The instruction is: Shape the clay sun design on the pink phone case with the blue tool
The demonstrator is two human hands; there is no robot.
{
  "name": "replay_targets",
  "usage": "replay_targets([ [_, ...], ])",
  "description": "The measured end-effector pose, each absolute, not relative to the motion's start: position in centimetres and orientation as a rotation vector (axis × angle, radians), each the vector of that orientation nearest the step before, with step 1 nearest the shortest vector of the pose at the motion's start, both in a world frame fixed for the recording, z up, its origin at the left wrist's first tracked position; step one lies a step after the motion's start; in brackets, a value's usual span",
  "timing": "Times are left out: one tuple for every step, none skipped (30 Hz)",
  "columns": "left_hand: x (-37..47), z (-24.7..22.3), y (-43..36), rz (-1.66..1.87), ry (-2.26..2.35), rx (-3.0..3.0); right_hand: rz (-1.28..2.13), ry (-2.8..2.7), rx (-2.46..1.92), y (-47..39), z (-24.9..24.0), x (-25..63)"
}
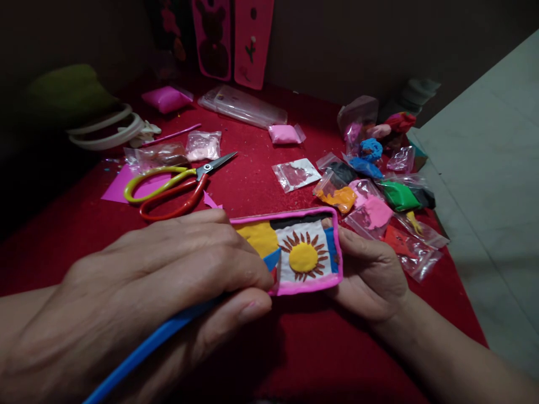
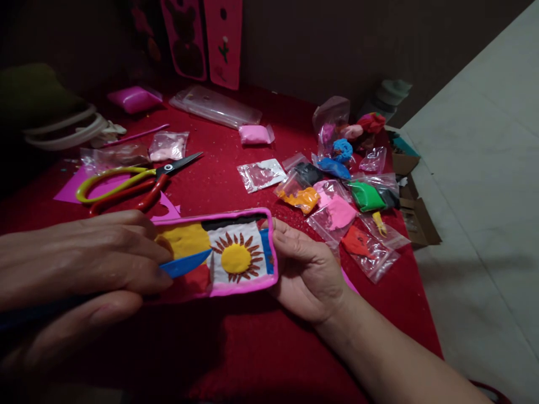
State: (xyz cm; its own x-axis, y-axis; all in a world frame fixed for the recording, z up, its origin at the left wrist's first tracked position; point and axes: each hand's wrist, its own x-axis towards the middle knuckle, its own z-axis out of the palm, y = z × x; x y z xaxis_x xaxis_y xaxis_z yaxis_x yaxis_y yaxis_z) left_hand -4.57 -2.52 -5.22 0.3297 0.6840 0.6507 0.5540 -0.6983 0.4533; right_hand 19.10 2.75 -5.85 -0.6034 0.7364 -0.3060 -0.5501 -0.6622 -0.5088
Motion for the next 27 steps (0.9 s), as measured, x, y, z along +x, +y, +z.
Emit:
replay_targets([
  [-4.7,-5.7,-2.7,1.337,1.141,2.447,2.252,-0.474,-0.648,2.7,-5.8,19.1],
  [-4.8,-6.0,-2.7,1.355,1.140,2.455,2.253,-0.472,-0.651,2.7,-5.8,19.1],
  [-4.9,-6.1,-2.7,1.364,1.136,2.458,2.253,-0.473,-0.653,2.7,-5.8,19.2],
  [-4.9,-6.1,-2.7,1.366,1.131,2.456,2.254,-0.476,-0.653,2.6,-5.8,19.2],
  [-4.8,-5.9,-2.5,1.357,1.124,2.451,2.253,-0.479,-0.653,2.6,-5.8,19.2],
  [-4.7,-5.5,-2.3,1.336,1.121,2.444,2.252,-0.481,-0.653,2.6,-5.8,19.2],
  [-4.5,-5.0,-2.2,1.295,1.124,2.435,2.252,-0.485,-0.652,2.6,-5.8,19.2],
  [-4.3,-4.4,-2.0,1.228,1.146,2.421,2.252,-0.488,-0.653,2.6,-5.8,19.2],
  [-4.1,-3.8,-1.8,1.145,1.170,2.414,2.253,-0.490,-0.654,2.6,-5.8,19.2],
  [-3.9,-3.3,-1.7,1.058,1.205,2.406,2.253,-0.493,-0.659,2.7,-5.8,19.1],
  [-3.8,-2.9,-1.6,0.987,1.241,2.398,2.248,-0.493,-0.664,2.7,-5.8,19.1],
  [-3.7,-2.6,-1.5,0.943,1.269,2.392,2.248,-0.496,-0.665,2.7,-5.7,19.1],
  [-3.7,-2.4,-1.5,0.930,1.289,2.386,2.246,-0.497,-0.670,2.8,-5.7,19.1],
  [-3.7,-2.3,-1.5,0.935,1.301,2.376,2.245,-0.502,-0.674,2.8,-5.7,19.1],
  [-3.8,-2.3,-1.6,0.948,1.303,2.365,2.244,-0.508,-0.680,2.8,-5.6,19.1],
  [-3.9,-2.4,-1.6,0.953,1.296,2.358,2.242,-0.513,-0.689,2.8,-5.6,19.1],
  [-3.9,-2.5,-1.7,0.940,1.270,2.369,2.240,-0.519,-0.695,2.7,-5.6,19.1],
  [-4.0,-2.6,-1.7,0.936,1.253,2.380,2.240,-0.523,-0.703,2.7,-5.5,19.1],
  [-4.0,-2.6,-1.7,0.932,1.239,2.395,2.237,-0.524,-0.708,2.7,-5.5,19.0],
  [-4.0,-2.6,-1.7,0.934,1.233,2.407,2.237,-0.526,-0.710,2.6,-5.4,19.0],
  [-4.0,-2.6,-1.7,0.956,1.252,2.397,2.236,-0.528,-0.710,2.6,-5.4,19.0],
  [-4.0,-2.5,-1.7,0.949,1.263,2.387,2.235,-0.531,-0.713,2.6,-5.4,19.0],
  [-4.0,-2.4,-1.6,0.951,1.273,2.368,2.235,-0.535,-0.714,2.6,-5.4,19.0],
  [-3.9,-2.3,-1.6,0.945,1.265,2.362,2.236,-0.537,-0.714,2.6,-5.4,19.0],
  [-3.9,-2.3,-1.6,0.921,1.246,2.362,2.238,-0.538,-0.712,2.7,-5.4,19.0],
  [-4.0,-2.3,-1.6,0.908,1.235,2.360,2.240,-0.535,-0.709,2.7,-5.5,19.1],
  [-4.0,-2.4,-1.6,0.901,1.229,2.362,2.242,-0.533,-0.702,2.7,-5.5,19.1],
])
